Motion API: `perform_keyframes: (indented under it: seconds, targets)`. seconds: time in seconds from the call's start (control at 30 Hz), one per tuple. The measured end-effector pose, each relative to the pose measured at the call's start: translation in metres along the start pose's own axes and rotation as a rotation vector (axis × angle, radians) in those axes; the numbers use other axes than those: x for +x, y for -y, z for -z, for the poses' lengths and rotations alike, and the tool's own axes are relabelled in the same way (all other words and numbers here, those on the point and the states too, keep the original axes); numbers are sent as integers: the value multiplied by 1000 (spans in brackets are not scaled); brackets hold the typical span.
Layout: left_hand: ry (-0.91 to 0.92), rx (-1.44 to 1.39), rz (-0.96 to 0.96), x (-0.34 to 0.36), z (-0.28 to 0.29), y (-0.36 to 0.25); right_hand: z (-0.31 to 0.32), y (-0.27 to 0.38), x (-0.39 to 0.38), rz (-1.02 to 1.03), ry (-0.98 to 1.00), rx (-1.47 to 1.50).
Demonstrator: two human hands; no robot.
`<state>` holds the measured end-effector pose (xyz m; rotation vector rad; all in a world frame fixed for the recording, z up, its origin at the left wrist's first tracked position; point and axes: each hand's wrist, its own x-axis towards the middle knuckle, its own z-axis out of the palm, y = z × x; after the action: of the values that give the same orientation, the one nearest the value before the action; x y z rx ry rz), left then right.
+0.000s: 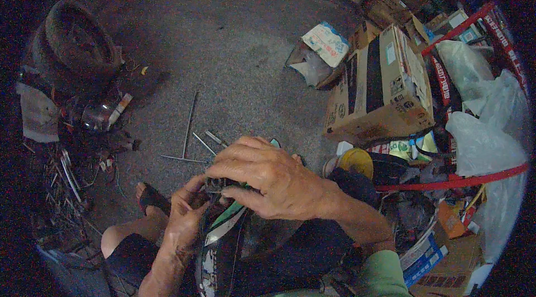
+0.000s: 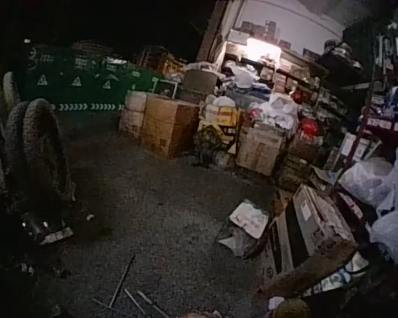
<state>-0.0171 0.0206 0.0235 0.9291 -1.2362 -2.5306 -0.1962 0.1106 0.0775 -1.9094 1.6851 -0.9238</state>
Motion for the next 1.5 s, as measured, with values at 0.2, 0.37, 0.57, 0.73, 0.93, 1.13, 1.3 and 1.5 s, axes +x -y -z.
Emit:
perform_keyframes:
  seconds: [0.2,0.37,0.57,0.73,0.93,1.13,1.3,1.5]
  targets:
    - [38,34,-8,-1,1,0,1,4,1,-28,47,51]
    - [86,44,-19,-4,1,-1,7,3,2,44,78,100]
    - [83,113,-55,-4,3,-1,5,5,0,-1,75,70]
    - [56,55,-12,-3,2,-3,5,3,1,28,95,65]
    - [-10,128,-59,-3,-1,-3,7,-3,-2,25,95,47]
    - [-198,380,-314,-7,-2,-9,8,-2,-5,-227,-125,-134]
    - [-347,737,-617,-9,-1,-9,-12,-17,-10,-722,-211,89]
    - [-374,733,-578,-10,-1,-11,-51,-11,-4,-1126,-150,1356]
